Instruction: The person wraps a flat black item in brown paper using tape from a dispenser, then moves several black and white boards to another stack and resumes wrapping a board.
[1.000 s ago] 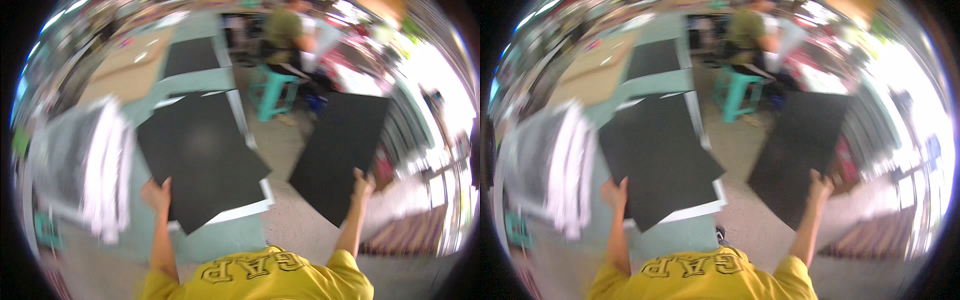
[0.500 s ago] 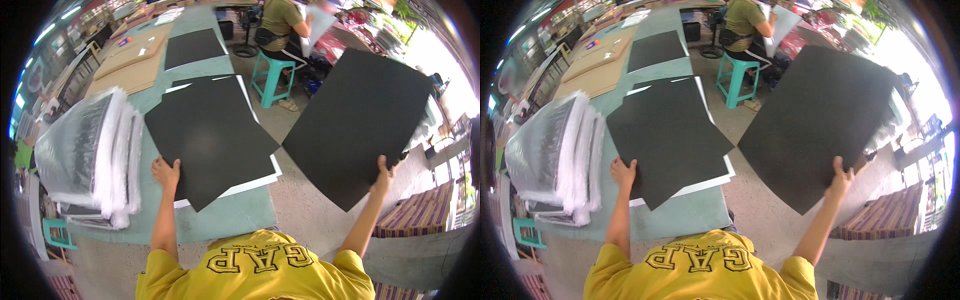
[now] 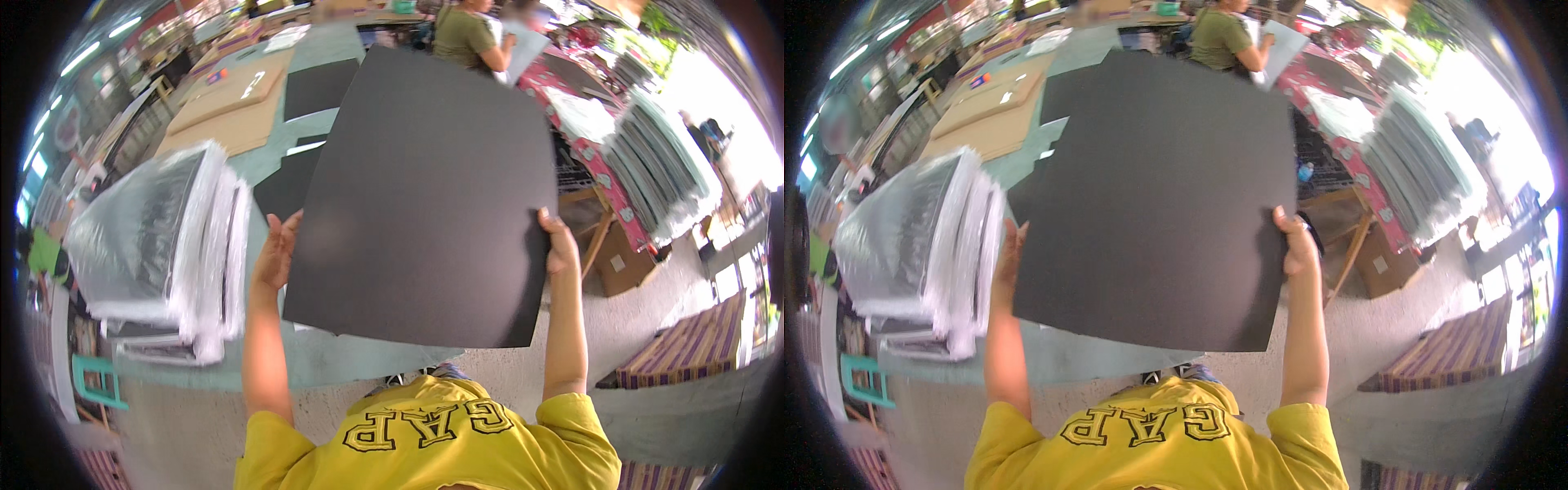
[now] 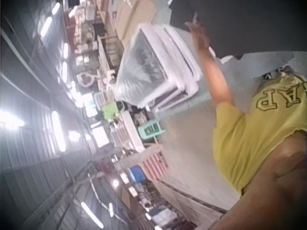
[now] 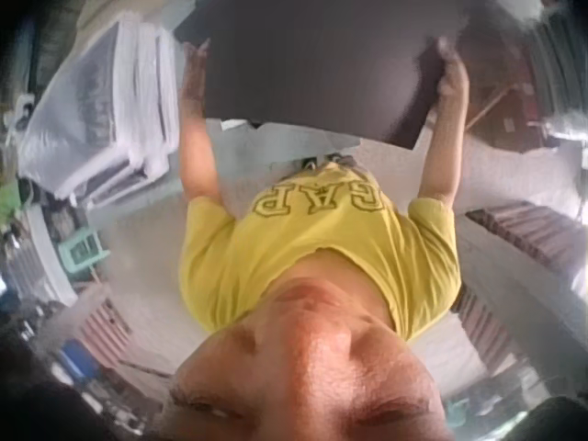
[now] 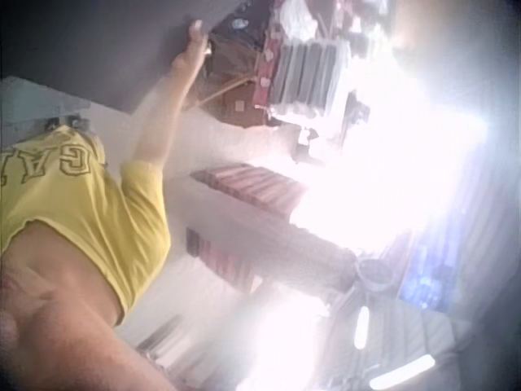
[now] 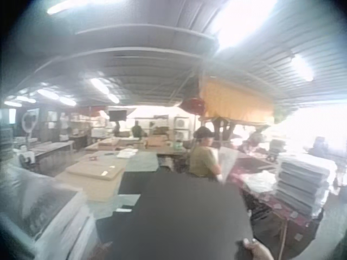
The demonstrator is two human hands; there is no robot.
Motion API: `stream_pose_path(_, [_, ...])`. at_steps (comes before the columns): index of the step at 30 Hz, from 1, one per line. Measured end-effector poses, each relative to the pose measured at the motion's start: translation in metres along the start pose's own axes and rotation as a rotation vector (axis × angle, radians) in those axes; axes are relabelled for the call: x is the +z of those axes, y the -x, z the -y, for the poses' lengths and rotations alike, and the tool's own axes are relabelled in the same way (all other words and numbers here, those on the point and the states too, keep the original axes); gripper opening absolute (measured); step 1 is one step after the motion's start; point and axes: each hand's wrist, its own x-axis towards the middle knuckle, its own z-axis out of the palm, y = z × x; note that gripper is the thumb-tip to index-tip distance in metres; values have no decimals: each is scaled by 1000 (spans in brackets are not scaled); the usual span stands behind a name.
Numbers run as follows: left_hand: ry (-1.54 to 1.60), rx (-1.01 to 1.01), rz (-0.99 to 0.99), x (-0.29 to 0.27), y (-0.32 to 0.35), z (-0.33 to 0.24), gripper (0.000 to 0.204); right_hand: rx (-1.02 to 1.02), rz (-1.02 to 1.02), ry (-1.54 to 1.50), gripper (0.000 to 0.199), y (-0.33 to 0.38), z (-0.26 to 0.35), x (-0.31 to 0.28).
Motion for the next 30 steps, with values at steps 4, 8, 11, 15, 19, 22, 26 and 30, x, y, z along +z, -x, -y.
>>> stream_pose_path(4, [-180,-372,-136,-53,7,88,75,245,-2,313,46,-33,-76,31])
stream_pose_path(8, [-209,-426,-219,-52,33,140,65,394,174,444,33,-74,-124,5])
stream_pose_path(11, [-284,-398,-297,-24,41,125,43,323,186,435,36,-80,-116,3])
stream_pose_path(15, [-372,-343,-411,-23,23,106,34,271,175,205,45,-95,-91,-8])
stream_pose_path(19, [-862,-134,-825,-92,-1,126,40,234,215,87,42,-122,-84,-11])
stream_pose_path(22, [-1199,-208,-918,-99,-29,129,48,299,267,213,41,-154,-83,-4])
stream_pose_path(26, [-1336,-226,-1006,-67,-82,145,67,458,255,295,41,-190,-115,15])
stream_pose_path(30, [-1022,-360,-950,-73,-94,121,65,397,365,380,43,-196,-145,45])
